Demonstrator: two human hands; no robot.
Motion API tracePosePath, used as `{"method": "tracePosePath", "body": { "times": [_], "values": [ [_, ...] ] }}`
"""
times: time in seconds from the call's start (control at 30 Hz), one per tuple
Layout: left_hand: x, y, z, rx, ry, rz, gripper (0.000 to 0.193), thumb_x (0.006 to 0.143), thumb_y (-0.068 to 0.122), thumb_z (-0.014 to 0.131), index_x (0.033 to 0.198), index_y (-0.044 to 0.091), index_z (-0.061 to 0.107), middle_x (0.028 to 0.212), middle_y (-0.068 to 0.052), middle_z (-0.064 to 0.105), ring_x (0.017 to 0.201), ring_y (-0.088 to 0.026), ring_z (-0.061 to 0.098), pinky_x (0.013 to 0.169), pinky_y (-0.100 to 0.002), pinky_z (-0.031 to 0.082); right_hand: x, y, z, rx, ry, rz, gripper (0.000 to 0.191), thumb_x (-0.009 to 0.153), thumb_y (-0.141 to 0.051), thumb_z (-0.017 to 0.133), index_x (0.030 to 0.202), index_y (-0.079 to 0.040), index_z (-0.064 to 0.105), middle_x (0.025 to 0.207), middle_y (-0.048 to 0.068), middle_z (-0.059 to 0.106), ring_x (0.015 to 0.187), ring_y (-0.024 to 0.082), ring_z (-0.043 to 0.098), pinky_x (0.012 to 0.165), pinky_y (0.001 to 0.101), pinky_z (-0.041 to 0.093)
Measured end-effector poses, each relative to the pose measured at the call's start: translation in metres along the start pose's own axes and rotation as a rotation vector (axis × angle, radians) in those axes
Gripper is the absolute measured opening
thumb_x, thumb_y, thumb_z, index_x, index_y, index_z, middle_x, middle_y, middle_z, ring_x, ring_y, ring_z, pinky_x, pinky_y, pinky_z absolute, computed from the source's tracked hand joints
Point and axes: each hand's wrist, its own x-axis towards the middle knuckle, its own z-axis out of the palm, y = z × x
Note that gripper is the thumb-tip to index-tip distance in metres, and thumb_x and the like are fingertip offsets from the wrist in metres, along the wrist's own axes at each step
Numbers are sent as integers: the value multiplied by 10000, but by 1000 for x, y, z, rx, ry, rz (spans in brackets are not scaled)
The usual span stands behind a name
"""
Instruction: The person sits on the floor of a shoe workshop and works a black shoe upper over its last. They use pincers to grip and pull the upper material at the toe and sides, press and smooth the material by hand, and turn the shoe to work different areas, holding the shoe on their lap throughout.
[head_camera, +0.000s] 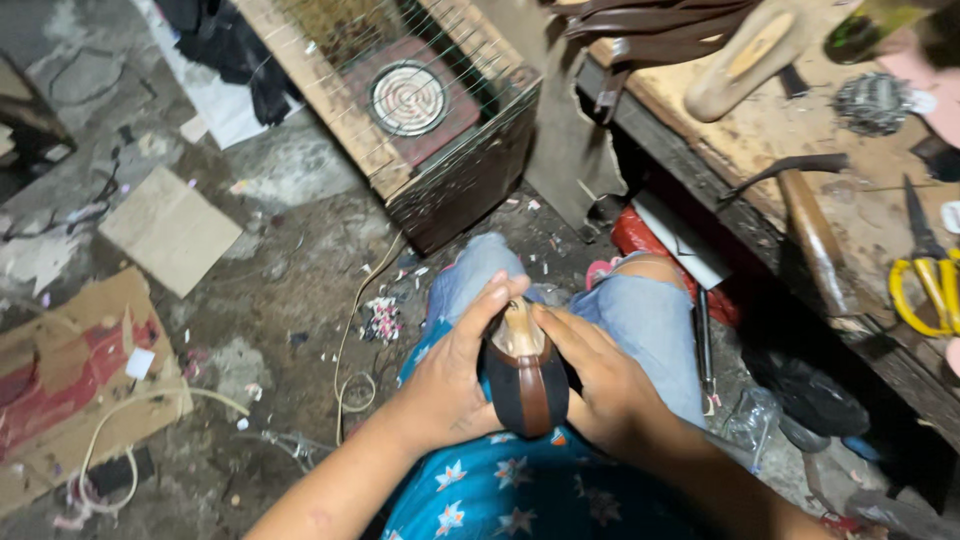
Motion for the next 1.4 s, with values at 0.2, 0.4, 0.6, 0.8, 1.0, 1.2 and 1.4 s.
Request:
{"method": "tracePosePath", "body": {
  "times": [0.2,0.4,0.6,0.8,1.0,1.2,1.4],
  "values": [
    [-20,-11,12,36,70,3,1077,764,307,942,1556,73,252,1569,-194,501,1520,-439,438,1286,-508,349,-9,4,1,3,-95,109,773,744,111,574,1497,18,429,1494,266,508,1384,404,512,1125,419,427],
    [-23,-13,16,85,115,21,1041,781,295,941,1545,81,267,1534,-176,540,1487,-439,486,1286,-542,344,-13,8,1,235,-63,338,698,838,2,666,1469,26,369,1434,211,486,1272,280,576,1012,352,500],
    [-26,-20,15,76,139,87,1005,785,248,928,1536,88,279,1541,-187,510,1479,-455,482,1284,-542,355,-32,20,-2,554,-129,672,482,970,-144,555,1429,-2,518,1207,92,713,1089,153,661,940,315,524],
    [-28,-47,19,198,14,-92,928,771,167,841,1531,27,327,1554,-233,479,1441,-446,480,1190,-465,411,-29,16,9,974,-220,758,463,1017,-195,557,1425,23,562,1054,84,711,872,119,633,803,298,528],
    [4,-84,5,193,46,-78,831,787,176,843,1484,69,403,1471,-186,540,1391,-392,530,1164,-437,439,6,-1,3,1048,-80,758,475,968,-184,543,1408,-6,549,1190,71,725,988,133,701,870,298,574],
    [43,-95,-17,210,99,-40,867,762,164,835,1486,54,371,1464,-208,525,1369,-413,521,1133,-436,434,17,11,2,1074,49,747,389,994,-174,542,1325,22,598,1143,102,728,979,170,697,845,343,577],
    [48,-82,-25,190,93,-98,860,765,132,798,1506,82,365,1439,-199,548,1360,-407,539,1118,-431,451,6,19,10,961,88,689,431,969,-151,613,1352,42,573,1050,116,715,945,177,689,846,348,569]
  ]
}}
